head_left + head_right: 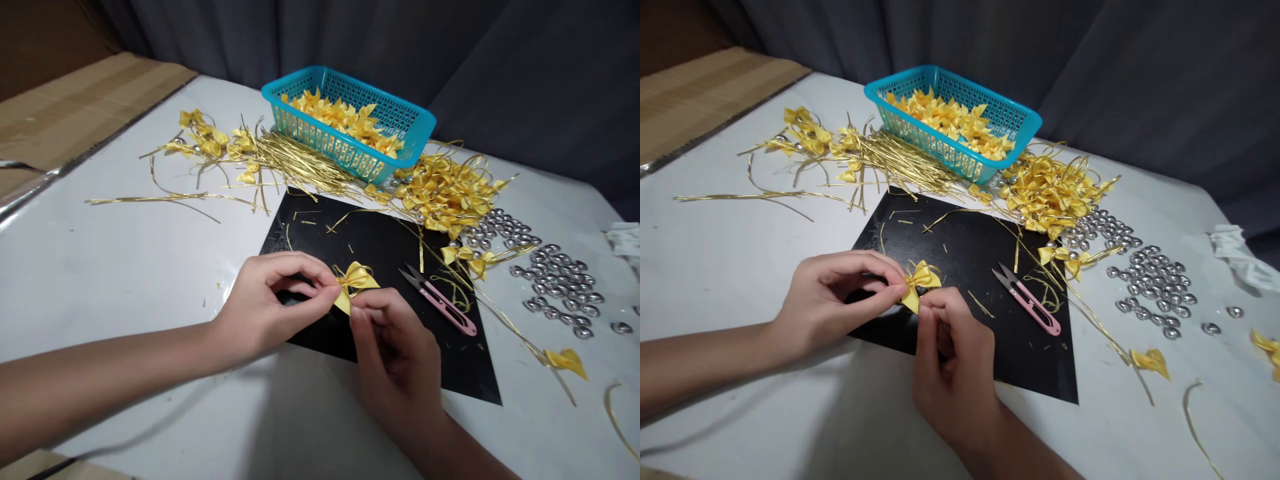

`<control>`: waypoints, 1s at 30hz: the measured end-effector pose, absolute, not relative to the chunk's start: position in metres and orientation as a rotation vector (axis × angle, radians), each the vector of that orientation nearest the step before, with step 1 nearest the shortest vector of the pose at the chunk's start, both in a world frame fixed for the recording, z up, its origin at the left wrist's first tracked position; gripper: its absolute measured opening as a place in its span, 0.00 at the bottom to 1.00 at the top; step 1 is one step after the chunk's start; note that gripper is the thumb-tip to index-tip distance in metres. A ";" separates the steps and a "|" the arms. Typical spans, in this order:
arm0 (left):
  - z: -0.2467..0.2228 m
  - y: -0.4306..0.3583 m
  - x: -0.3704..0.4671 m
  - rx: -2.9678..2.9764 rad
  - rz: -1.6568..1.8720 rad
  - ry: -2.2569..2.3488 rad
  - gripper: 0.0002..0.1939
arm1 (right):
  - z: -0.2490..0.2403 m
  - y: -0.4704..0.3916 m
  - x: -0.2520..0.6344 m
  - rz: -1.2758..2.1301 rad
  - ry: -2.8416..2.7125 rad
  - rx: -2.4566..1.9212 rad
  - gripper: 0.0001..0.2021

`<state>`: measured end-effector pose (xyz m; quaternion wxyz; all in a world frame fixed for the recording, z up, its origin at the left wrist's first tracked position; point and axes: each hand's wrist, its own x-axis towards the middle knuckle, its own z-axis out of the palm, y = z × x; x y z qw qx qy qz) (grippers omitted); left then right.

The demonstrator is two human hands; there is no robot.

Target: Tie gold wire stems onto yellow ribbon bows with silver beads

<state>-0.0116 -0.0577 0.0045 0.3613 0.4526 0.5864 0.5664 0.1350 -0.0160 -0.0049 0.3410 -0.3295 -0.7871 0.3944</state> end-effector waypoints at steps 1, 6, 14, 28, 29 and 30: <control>0.004 -0.058 -0.012 1.165 1.467 1.502 0.03 | -0.005 -0.016 0.135 1.022 -2.044 -0.847 0.06; 0.002 -0.057 -0.012 1.140 1.434 1.505 0.03 | -0.005 -0.017 0.135 1.042 -2.031 -0.849 0.06; 0.003 -0.051 -0.017 0.991 1.238 1.376 0.05 | -0.006 -0.017 0.135 1.095 -1.979 -0.912 0.07; 0.000 -0.052 -0.015 0.976 1.277 1.405 0.05 | -0.004 -0.016 0.135 1.149 -1.990 -0.942 0.07; 0.000 -0.052 -0.015 0.970 1.275 1.407 0.05 | -0.004 -0.016 0.135 1.147 -1.989 -0.942 0.07; 0.000 -0.052 -0.015 0.963 1.270 1.408 0.05 | -0.004 -0.016 0.135 1.144 -1.990 -0.941 0.07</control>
